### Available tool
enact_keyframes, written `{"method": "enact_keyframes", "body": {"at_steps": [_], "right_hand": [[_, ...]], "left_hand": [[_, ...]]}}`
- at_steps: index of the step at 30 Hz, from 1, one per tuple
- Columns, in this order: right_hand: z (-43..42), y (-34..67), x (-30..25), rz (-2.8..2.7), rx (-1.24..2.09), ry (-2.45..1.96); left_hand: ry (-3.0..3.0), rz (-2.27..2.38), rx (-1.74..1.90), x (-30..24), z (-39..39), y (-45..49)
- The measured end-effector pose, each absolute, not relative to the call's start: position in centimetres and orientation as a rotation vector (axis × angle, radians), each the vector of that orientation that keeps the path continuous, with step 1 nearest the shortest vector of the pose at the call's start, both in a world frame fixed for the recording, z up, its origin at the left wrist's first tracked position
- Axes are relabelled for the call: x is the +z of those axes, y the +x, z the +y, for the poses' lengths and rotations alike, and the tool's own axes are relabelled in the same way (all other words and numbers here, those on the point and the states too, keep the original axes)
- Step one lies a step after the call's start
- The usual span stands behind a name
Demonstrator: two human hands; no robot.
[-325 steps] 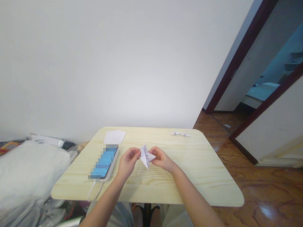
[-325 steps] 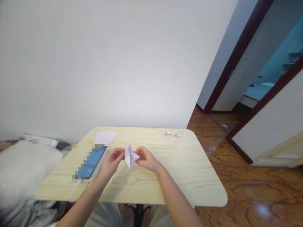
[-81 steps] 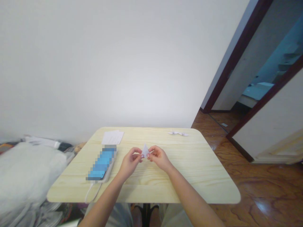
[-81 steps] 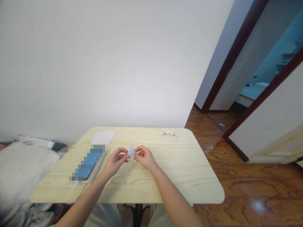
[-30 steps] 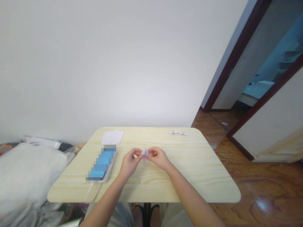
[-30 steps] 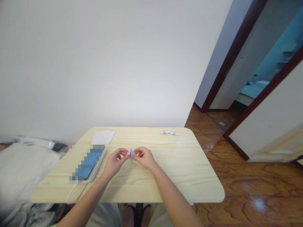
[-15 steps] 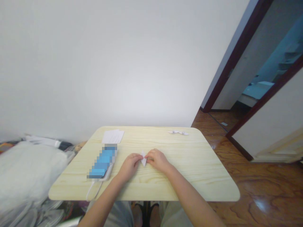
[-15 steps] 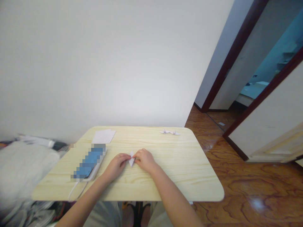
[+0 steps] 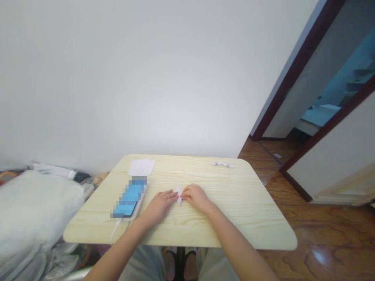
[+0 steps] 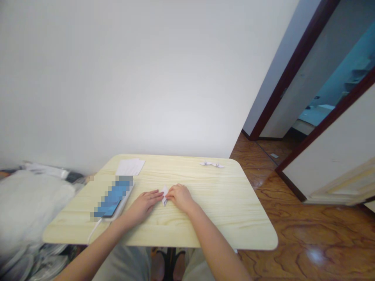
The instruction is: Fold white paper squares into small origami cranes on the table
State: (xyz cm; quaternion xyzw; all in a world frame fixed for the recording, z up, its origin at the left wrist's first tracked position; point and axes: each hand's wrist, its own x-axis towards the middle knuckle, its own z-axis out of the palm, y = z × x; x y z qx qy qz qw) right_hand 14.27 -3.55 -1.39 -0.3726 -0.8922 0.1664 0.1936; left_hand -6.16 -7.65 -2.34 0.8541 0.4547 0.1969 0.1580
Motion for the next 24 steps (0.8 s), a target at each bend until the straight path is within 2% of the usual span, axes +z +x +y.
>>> {"method": "enact_keyframes", "body": {"at_steps": [8, 13, 17, 24], "right_hand": [[-3.7, 13.4, -1.6, -2.350, 0.499, -1.171], [-3.9, 12.9, -1.7, -2.319, 0.418, -1.343], [-4.1, 12.7, -1.6, -2.306, 0.275, -1.527], [-4.4, 12.4, -1.3, -2.280, 0.247, -1.678]], "left_hand": [[2.271, 1.395, 0.793, -2.3, -6.5, -4.7], [2.215, 1.625, 0.882, -2.7, -6.0, -3.8], [2.275, 1.736, 0.793, -2.6, -5.6, -3.3], [2.334, 1.878, 0.571, -2.0, -5.1, -2.6]]}}
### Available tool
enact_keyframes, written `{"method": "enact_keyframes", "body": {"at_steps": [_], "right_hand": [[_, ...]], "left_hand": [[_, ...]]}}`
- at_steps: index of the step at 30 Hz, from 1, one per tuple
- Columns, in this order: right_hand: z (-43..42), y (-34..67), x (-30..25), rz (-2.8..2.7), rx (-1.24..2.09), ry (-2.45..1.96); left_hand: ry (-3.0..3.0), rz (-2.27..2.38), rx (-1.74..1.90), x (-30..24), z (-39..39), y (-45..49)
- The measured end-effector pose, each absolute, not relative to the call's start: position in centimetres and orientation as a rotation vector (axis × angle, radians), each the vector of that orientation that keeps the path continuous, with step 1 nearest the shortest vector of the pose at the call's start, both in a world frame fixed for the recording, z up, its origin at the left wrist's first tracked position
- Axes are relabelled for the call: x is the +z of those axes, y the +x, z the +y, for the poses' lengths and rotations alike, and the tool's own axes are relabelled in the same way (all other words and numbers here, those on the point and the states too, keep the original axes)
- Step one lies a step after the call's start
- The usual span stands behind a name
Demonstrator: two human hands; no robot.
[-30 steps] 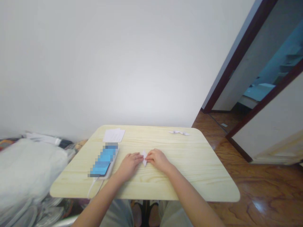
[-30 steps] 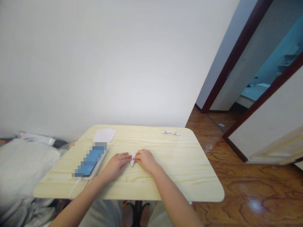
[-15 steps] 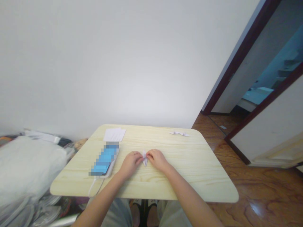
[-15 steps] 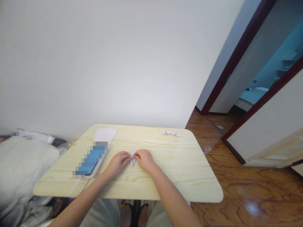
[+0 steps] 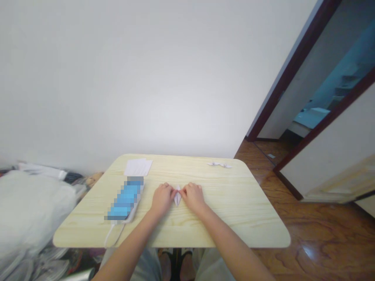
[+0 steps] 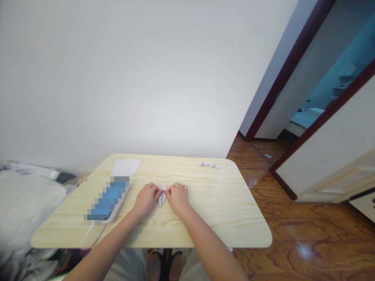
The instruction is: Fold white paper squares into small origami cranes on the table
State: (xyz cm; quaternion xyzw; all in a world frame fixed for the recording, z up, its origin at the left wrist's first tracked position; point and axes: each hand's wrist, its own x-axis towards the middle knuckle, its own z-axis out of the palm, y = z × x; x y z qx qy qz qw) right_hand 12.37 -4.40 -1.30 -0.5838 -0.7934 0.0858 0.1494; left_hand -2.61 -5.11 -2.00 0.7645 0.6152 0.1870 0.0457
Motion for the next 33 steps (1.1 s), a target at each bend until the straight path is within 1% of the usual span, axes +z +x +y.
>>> {"method": "enact_keyframes", "body": {"at_steps": [5, 10, 15, 22, 28, 33], "right_hand": [[-4.4, 12.1, -1.5, -2.279, 0.207, -1.711], [-4.6, 12.1, -1.5, -2.227, 0.212, -1.704], [-4.4, 12.2, -1.2, -2.209, 0.253, -1.695], [-3.2, 13.3, -1.5, -2.206, 0.286, -1.704], [-3.1, 13.6, -1.7, -2.105, 0.367, -1.688], [-3.4, 13.8, -1.4, -2.175, 0.402, -1.669]], "left_hand": [[2.331, 1.897, 0.596, -2.3, -5.2, -2.4], [2.457, 1.747, 0.587, -3.0, -4.9, -2.5], [2.557, 1.558, 0.483, -3.5, -4.6, -3.4], [2.724, 1.365, 0.301, -2.8, -6.1, -4.5], [2.757, 1.367, 0.231, -3.0, -6.8, -4.7], [2.766, 1.371, 0.231, -3.1, -6.7, -4.8]]}}
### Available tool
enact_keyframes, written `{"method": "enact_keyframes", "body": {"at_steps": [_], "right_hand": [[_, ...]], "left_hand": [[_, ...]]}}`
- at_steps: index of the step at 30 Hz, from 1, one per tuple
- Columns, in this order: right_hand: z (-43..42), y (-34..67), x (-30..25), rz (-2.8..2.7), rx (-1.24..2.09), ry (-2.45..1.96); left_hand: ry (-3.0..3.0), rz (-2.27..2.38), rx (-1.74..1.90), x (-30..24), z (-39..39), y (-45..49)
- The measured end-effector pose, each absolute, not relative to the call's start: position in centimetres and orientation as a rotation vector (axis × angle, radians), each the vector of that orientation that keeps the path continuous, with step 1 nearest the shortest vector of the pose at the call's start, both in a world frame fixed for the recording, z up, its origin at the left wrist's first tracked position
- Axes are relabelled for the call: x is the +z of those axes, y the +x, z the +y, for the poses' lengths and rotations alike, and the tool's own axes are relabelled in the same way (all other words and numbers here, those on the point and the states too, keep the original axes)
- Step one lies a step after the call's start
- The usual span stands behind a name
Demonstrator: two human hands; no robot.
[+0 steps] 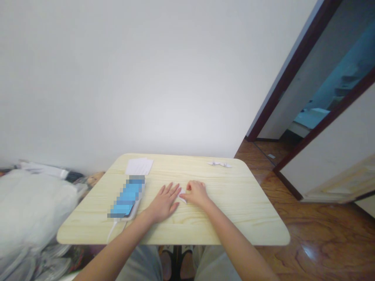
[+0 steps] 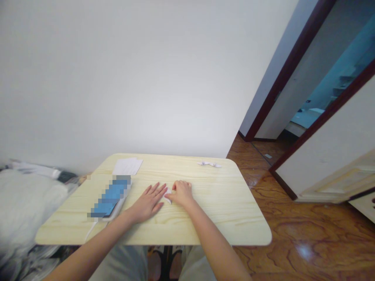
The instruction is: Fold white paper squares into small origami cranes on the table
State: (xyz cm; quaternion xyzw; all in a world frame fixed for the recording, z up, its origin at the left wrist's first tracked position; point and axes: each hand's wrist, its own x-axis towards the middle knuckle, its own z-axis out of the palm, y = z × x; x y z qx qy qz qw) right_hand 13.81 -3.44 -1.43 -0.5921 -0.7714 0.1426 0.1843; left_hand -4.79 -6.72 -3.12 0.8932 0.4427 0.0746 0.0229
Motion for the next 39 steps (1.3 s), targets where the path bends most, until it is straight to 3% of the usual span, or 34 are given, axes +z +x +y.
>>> {"method": "enact_keyframes", "body": {"at_steps": [29, 39], "right_hand": [[-6.2, 16.7, -0.2, -2.350, 0.416, -1.610], [-5.9, 14.4, -0.5, -2.534, 0.359, -1.174]], "left_hand": [[2.716, 1.482, 0.355, -3.0, -7.4, -5.5], [2.559, 1.620, 0.496, -2.2, -8.7, -3.7]]}}
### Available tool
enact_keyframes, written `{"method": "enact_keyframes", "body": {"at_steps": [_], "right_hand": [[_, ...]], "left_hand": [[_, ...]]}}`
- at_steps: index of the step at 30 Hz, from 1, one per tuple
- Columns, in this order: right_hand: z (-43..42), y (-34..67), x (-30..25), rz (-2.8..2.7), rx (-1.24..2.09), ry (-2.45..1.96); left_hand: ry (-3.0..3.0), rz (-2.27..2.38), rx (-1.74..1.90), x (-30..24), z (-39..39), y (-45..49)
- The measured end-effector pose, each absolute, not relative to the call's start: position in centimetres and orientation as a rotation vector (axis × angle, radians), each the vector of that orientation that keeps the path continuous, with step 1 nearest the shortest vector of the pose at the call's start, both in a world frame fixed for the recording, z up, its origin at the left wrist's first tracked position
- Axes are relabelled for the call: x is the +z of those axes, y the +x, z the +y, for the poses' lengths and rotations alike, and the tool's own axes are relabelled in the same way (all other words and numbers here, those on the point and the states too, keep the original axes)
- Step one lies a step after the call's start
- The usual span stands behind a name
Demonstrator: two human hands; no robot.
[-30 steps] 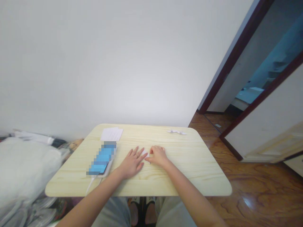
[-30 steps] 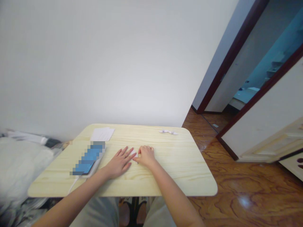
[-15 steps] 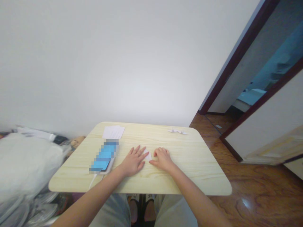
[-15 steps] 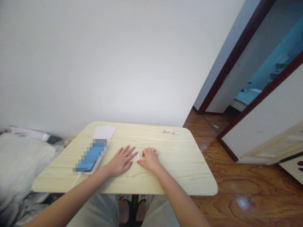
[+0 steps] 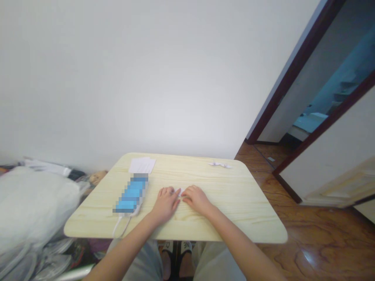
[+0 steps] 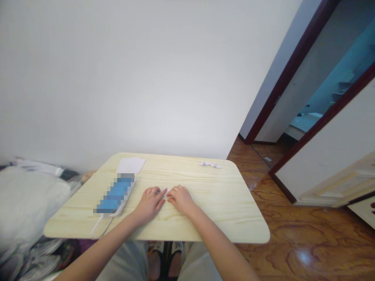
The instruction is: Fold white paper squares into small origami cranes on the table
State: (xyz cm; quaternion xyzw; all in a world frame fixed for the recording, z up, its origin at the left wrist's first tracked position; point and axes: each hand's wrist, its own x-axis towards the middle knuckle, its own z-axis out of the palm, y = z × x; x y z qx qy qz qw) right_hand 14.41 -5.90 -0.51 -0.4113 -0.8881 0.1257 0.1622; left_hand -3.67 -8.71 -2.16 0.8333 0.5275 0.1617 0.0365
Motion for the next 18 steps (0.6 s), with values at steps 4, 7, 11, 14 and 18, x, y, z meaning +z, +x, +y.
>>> {"method": "enact_keyframes", "body": {"at_steps": [4, 7, 11, 14, 18], "right_hand": [[-5.1, 14.4, -0.7, -2.577, 0.329, -1.208], [-4.6, 14.4, -0.6, -2.591, 0.323, -1.217], [-4.3, 14.2, -0.5, -2.595, 0.303, -1.206], [-4.1, 14.3, -0.3, -2.618, 0.322, -1.194], [-3.8, 14.6, -0.1, -2.638, 0.346, -1.176]], "left_hand": [[2.522, 1.589, 0.633, -2.5, -7.8, -4.1], [2.536, 1.562, 0.716, -2.8, -7.3, -4.4], [2.588, 1.477, 0.671, -3.2, -6.8, -4.2], [2.570, 1.466, 0.636, -3.3, -6.4, -4.1], [2.532, 1.496, 0.640, -3.1, -6.2, -4.1]]}}
